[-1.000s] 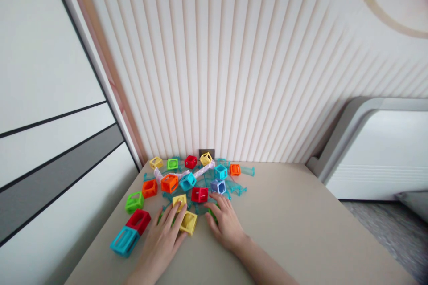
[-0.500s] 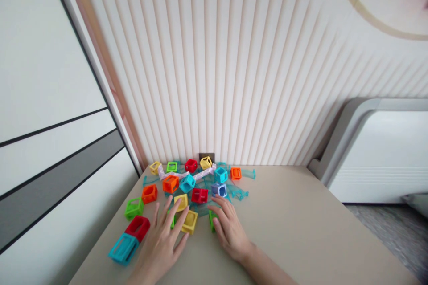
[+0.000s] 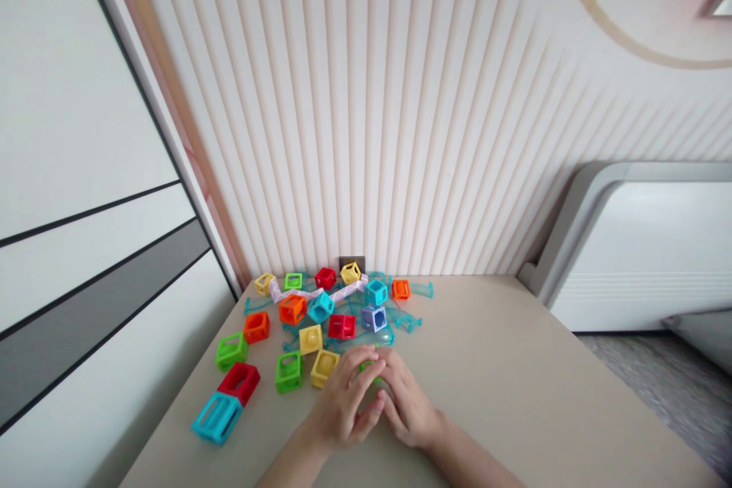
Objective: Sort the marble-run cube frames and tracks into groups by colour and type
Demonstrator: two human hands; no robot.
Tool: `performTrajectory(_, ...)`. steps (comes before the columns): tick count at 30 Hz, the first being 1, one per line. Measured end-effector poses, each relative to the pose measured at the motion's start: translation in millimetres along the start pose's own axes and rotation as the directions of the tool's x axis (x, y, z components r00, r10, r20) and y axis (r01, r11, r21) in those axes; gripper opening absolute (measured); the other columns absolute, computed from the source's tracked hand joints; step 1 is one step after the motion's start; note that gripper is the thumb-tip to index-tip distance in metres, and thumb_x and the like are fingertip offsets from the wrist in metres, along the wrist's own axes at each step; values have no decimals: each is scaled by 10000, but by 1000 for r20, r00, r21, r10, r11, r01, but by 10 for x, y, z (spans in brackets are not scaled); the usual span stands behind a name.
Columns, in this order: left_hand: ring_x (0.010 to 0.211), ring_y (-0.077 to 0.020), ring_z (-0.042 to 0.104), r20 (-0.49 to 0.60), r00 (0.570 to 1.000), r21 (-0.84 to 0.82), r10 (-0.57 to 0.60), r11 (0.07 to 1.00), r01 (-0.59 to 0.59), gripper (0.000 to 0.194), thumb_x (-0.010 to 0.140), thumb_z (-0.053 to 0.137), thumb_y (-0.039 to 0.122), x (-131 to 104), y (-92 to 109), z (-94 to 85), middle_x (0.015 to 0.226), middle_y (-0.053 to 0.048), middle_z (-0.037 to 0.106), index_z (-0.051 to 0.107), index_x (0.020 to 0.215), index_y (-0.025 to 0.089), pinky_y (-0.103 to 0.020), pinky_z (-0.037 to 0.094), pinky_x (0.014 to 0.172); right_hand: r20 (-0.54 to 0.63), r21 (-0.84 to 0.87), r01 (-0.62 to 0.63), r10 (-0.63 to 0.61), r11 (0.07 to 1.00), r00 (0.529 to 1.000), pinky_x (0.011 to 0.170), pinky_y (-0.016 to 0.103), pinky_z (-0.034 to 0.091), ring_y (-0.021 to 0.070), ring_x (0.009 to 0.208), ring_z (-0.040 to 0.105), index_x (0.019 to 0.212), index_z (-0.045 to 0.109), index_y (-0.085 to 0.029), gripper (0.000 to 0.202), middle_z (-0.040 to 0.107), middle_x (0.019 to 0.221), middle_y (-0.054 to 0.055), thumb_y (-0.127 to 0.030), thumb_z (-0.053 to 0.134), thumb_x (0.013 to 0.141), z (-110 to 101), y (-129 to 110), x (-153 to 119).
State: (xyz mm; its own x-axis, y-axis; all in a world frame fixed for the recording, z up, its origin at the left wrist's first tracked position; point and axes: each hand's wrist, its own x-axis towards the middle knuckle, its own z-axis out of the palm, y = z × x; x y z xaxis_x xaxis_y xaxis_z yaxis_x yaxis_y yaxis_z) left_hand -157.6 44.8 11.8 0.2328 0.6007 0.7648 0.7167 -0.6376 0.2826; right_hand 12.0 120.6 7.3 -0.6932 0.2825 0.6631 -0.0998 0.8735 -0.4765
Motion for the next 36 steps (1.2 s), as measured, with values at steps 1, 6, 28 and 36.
performTrajectory(1, 1277, -269, 565, 5, 1000, -4, -2, 1000, 2, 457, 967, 505, 221, -21, -1, -13, 1259, -147, 602, 434, 1419, 198, -426, 528, 1034, 11, -7, 11, -11, 1000, 1000, 1072, 431, 479, 270, 1268, 541, 1451, 404, -243, 413, 566, 1346, 147, -325, 323, 1054, 3, 4, 1)
performTrajectory(6, 1238, -248, 594, 65, 993, 8, -103, 995, 103, 435, 973, 505, 227, -101, -28, -112, 1269, -143, 602, 446, 1404, 208, -401, 541, 1021, 61, -31, 8, -6, 999, 998, 1025, 430, 505, 266, 1190, 572, 1396, 457, -236, 377, 596, 1279, 144, -237, 369, 1030, 17, 26, 37)
performTrajectory(28, 921, -215, 640, 223, 940, 199, -260, 956, 217, 183, 974, 490, 163, -93, -212, -233, 952, -48, 688, 650, 1045, 218, -386, 521, 847, -30, -177, -158, 155, 971, 987, 978, 444, 516, 261, 1145, 612, 1237, 623, -253, 280, 653, 1235, 118, -219, 582, 962, -78, 201, 55)
performTrajectory(36, 919, -207, 657, 226, 943, 177, -245, 962, 207, 190, 962, 498, 151, -75, -215, -249, 947, -36, 703, 662, 1018, 229, -379, 516, 849, 67, -219, -232, 251, 948, 966, 1081, 494, 465, 297, 1268, 579, 1346, 586, -249, 466, 616, 1367, 131, -308, 700, 899, -43, 291, 16)
